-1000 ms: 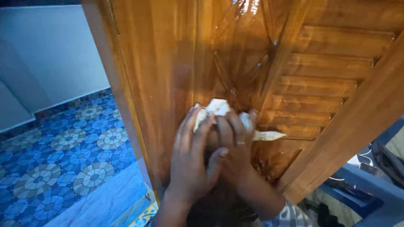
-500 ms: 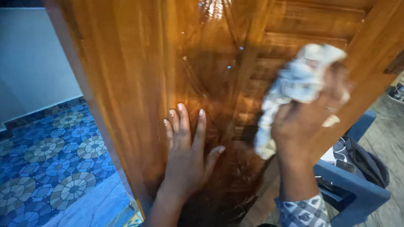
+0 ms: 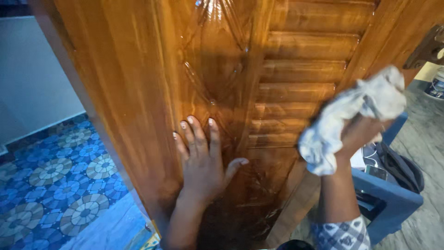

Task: The person wipes the surface of a wooden door using a white cloth. They systematically rub the cloth over the carved panels and flat sections of the door, moving from the upper areas down to the lower sections. The person uses both hands to apply pressure and maneuver the cloth across the wood grain.

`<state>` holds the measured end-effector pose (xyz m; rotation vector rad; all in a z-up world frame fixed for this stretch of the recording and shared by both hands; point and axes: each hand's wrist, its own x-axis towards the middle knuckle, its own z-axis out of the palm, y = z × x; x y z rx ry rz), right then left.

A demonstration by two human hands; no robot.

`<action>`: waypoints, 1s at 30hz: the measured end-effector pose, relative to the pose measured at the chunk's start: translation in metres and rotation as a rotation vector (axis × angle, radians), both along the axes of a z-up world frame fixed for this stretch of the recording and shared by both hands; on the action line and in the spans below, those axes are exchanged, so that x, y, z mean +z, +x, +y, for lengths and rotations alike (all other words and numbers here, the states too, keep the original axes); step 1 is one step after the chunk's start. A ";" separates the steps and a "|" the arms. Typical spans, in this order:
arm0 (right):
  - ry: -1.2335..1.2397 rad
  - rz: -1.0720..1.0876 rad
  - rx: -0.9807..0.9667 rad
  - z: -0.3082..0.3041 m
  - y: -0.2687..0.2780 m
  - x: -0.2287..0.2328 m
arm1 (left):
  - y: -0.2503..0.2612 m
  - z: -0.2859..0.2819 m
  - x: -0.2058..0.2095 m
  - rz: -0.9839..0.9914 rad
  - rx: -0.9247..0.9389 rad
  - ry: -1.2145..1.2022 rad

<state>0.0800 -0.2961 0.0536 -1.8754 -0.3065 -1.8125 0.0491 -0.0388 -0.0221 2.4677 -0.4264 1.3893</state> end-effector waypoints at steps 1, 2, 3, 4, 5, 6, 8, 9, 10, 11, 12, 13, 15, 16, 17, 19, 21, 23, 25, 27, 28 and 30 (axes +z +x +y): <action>-0.075 0.058 -0.064 0.013 0.001 0.009 | -0.002 0.001 0.001 0.008 -0.012 -0.002; -0.146 0.109 -0.125 0.029 0.003 0.016 | -0.004 0.003 0.002 0.016 -0.024 -0.004; -0.217 0.190 -0.162 0.046 0.005 0.022 | -0.006 0.005 0.002 0.018 -0.050 -0.016; -0.300 0.278 -0.205 0.064 0.008 0.027 | -0.007 0.007 0.002 0.019 -0.077 -0.028; -0.381 0.363 -0.246 0.082 0.009 0.028 | -0.009 0.009 -0.001 0.025 -0.106 -0.041; -0.473 0.426 -0.266 0.101 0.011 0.027 | -0.009 0.011 -0.003 -0.031 -0.218 -0.130; -0.645 0.470 -0.256 0.138 0.012 0.019 | -0.011 0.013 -0.011 -0.144 -0.439 -0.318; -0.711 0.269 -0.174 0.154 0.011 0.014 | -0.014 0.014 -0.015 -0.139 -0.477 -0.380; -0.771 0.066 -0.090 0.166 0.008 0.010 | -0.017 0.015 -0.018 -0.135 -0.515 -0.443; -0.862 0.003 -0.108 0.175 0.008 0.010 | -0.019 0.015 -0.020 -0.132 -0.554 -0.508; -0.953 -0.062 -0.124 0.183 0.008 0.011 | -0.020 0.016 -0.020 -0.128 -0.541 -0.527; -1.039 -0.127 -0.143 0.186 0.007 0.014 | -0.021 0.020 -0.019 -0.123 -0.529 -0.542; -1.085 -0.175 -0.184 0.184 0.008 0.031 | -0.023 0.022 -0.015 -0.143 -0.536 -0.541; -1.105 -0.201 -0.205 0.182 0.008 0.044 | -0.025 0.023 -0.012 -0.168 -0.555 -0.523; -1.061 -0.215 -0.167 0.179 0.008 0.058 | -0.027 0.024 -0.009 -0.192 -0.570 -0.505; -0.972 -0.244 -0.092 0.168 0.005 0.089 | -0.030 0.021 -0.006 -0.176 -0.553 -0.417; -0.883 -0.254 -0.146 0.156 0.002 0.114 | -0.032 0.017 -0.006 -0.173 -0.539 -0.351; -0.815 -0.195 -0.216 0.137 0.000 0.127 | -0.031 0.012 -0.008 -0.180 -0.528 -0.313; -0.763 -0.071 -0.296 0.109 0.004 0.131 | -0.029 0.008 -0.009 -0.190 -0.517 -0.324; -0.657 0.015 -0.321 0.076 0.016 0.133 | -0.028 0.005 -0.009 -0.190 -0.501 -0.323; -0.542 0.080 -0.328 0.056 0.019 0.126 | -0.028 0.004 -0.009 -0.186 -0.492 -0.319; -0.384 0.070 -0.279 0.013 0.025 0.114 | -0.026 0.000 -0.007 -0.181 -0.488 -0.316</action>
